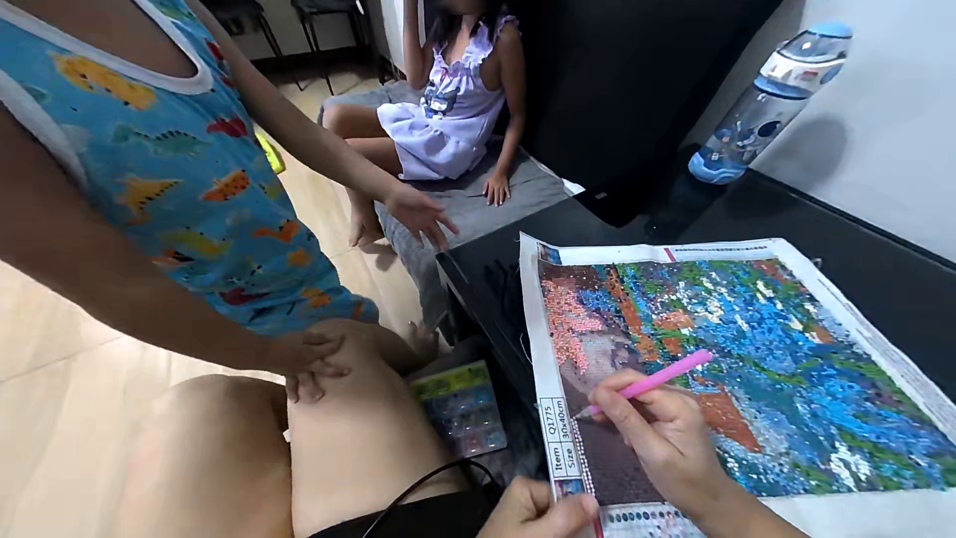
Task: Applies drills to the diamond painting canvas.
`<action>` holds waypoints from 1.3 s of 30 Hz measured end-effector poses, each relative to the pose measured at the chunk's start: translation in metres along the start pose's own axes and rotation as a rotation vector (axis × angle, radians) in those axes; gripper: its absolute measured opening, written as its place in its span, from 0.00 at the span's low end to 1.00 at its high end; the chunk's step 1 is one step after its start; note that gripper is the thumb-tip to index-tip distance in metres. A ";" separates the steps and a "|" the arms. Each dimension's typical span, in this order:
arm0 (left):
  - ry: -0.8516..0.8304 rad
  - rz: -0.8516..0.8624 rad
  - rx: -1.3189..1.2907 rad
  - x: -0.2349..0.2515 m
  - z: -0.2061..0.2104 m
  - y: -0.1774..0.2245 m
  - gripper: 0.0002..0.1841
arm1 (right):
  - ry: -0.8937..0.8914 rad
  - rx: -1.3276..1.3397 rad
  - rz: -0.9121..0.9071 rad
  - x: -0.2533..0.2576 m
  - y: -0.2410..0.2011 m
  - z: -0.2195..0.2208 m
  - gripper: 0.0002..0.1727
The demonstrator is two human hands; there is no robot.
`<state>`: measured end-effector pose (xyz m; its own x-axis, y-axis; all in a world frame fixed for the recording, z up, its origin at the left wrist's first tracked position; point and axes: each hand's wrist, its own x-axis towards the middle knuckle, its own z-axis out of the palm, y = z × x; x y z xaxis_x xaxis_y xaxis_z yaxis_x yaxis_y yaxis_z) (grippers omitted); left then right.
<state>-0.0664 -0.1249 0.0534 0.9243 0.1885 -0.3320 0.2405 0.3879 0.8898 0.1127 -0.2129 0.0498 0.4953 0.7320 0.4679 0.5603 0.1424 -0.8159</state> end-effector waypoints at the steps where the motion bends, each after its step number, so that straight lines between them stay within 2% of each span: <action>1: 0.035 -0.007 -0.001 0.001 -0.002 0.002 0.16 | -0.001 -0.004 -0.002 0.000 0.001 0.001 0.18; 4: 0.088 -0.005 0.013 0.003 -0.003 0.002 0.18 | 0.000 -0.024 -0.001 0.000 0.001 0.001 0.18; 16: 0.100 -0.036 0.014 0.003 -0.003 0.002 0.17 | -0.064 -0.137 -0.077 0.000 0.003 0.001 0.21; 19: 0.126 -0.088 0.007 0.002 0.000 0.006 0.16 | -0.089 -0.168 -0.142 0.000 0.003 0.000 0.21; 25: 0.114 -0.050 0.009 0.002 -0.001 0.002 0.16 | -0.123 -0.300 -0.276 -0.001 0.000 0.002 0.19; 32: 0.117 -0.006 0.026 0.001 -0.002 0.003 0.16 | -0.013 0.007 -0.057 0.002 0.002 -0.003 0.19; 37: 0.135 -0.045 0.028 -0.003 -0.003 0.004 0.16 | 0.044 0.165 0.162 0.004 -0.007 -0.004 0.12; 39: 0.140 -0.052 0.011 -0.004 -0.005 0.003 0.16 | 0.059 0.236 0.242 0.006 -0.012 -0.006 0.12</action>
<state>-0.0713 -0.1201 0.0555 0.8601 0.2926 -0.4178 0.2913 0.3907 0.8732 0.1128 -0.2138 0.0644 0.6369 0.7244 0.2640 0.2557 0.1246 -0.9587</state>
